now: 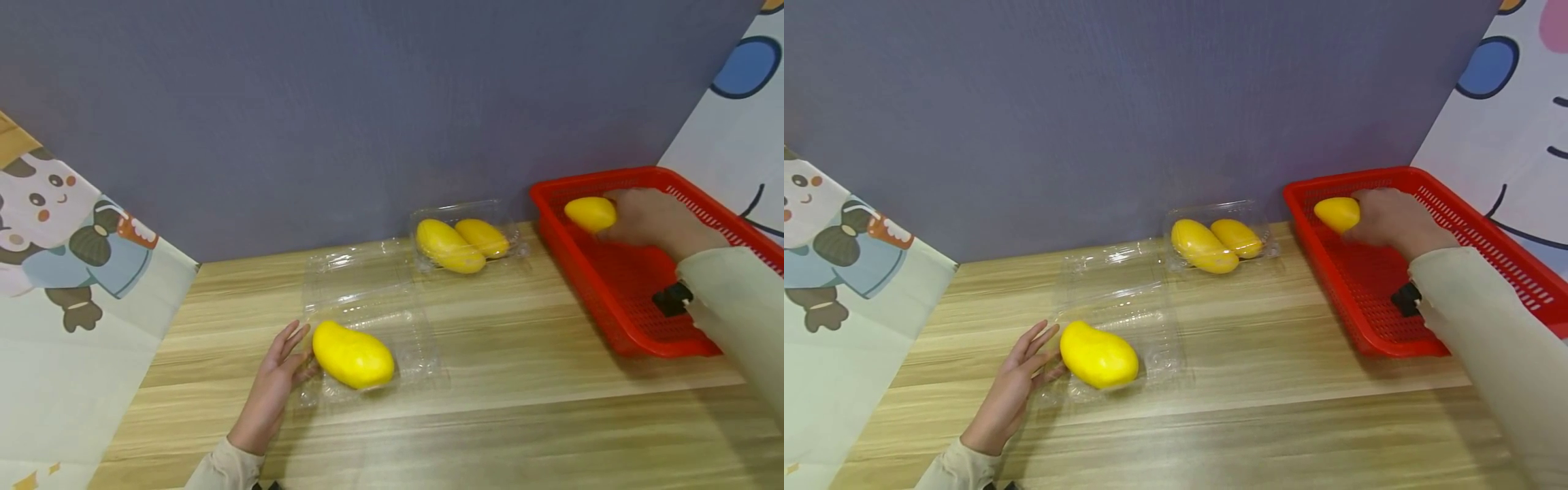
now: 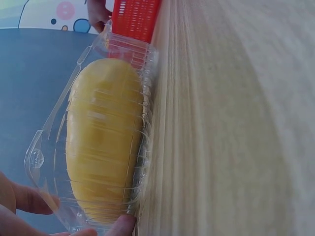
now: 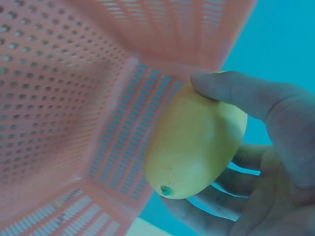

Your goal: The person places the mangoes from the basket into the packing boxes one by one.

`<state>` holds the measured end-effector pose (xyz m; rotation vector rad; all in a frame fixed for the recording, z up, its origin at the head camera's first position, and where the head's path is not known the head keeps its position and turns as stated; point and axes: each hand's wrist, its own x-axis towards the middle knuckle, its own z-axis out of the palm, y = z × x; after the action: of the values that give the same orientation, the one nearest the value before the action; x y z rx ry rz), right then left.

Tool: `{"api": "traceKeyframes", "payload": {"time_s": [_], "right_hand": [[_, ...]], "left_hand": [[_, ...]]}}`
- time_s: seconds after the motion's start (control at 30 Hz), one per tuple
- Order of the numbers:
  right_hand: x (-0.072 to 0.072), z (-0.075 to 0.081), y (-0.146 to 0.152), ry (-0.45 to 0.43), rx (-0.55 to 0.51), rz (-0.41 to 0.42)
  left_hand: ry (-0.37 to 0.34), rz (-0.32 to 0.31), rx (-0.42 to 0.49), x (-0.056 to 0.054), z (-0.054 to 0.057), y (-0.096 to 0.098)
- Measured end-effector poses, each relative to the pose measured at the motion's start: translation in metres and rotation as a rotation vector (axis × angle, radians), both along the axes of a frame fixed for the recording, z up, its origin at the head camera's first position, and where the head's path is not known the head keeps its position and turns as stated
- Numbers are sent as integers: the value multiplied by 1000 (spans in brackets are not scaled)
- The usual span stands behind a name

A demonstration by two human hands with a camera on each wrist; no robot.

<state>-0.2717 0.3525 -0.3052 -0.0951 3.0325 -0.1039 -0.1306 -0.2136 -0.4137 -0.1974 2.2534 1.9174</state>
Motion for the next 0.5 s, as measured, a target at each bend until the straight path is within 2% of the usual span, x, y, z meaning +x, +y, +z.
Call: {"api": "traceKeyframes", "payload": {"time_s": [0.2,0.5], "right_hand": [[11,14,-21,53,0,25],[29,31,-63,85,-5,73]], "left_hand": [[-6,0,8,-1,0,1],[-7,-2,10,-2,1,2]]}}
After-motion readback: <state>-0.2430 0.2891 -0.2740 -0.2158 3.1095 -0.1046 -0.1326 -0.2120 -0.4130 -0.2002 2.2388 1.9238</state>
